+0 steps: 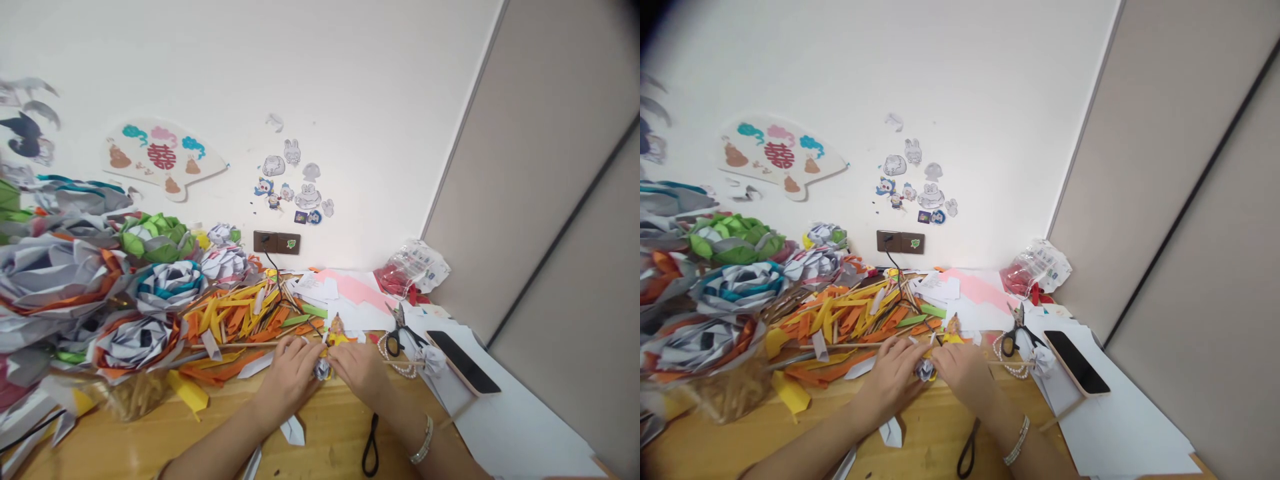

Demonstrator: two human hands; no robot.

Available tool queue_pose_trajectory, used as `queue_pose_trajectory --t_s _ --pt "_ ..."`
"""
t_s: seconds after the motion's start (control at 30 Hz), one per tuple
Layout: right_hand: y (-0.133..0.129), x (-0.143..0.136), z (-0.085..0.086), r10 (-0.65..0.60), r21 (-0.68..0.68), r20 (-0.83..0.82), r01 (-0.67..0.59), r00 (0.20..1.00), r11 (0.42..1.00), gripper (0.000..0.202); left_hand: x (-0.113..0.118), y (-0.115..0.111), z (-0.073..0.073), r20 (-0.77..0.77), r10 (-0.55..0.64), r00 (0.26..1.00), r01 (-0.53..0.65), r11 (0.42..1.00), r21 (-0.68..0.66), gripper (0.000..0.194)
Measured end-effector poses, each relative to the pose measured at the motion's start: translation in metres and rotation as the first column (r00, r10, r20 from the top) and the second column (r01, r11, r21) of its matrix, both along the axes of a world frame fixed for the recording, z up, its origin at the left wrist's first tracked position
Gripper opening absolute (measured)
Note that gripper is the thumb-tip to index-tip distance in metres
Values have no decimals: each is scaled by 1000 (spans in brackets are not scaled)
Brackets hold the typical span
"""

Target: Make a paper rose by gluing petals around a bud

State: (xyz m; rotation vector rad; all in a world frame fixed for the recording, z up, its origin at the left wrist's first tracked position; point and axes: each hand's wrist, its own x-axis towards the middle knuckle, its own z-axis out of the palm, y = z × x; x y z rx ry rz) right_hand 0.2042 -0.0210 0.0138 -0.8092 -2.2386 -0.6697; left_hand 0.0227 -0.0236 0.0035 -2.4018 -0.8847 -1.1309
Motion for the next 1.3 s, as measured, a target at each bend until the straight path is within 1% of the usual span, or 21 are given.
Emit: queue_pose_trajectory --t_s 0.27,0.43,0.6,0.87,1.07,1.3 --pt "1 0 -5 3 -11 2 -3 1000 1000 25 -1 2 -2 -6 -2 1000 2 1000 1 41" --pt "2 2 -7 -5 -24 35 6 999 1000 26 -1 1 -2 -8 1 1000 -1 1000 -7 41" --pt "2 2 -7 -20 10 42 20 999 1000 29 -1 1 -3 -1 -2 1000 2 1000 -15 42" --pt "-2 -1 -1 -39 89 97 31 994 996 30 -2 1 -2 -10 -11 1000 11 1000 -29 44" --pt "-2 -2 0 -35 101 101 24 994 995 27 -1 1 -2 -12 -12 1000 11 1000 -21 45" --pt "-3 -1 0 -73 129 160 52 984 990 26 -2 1 -2 -28 -5 1000 5 1000 -11 46"
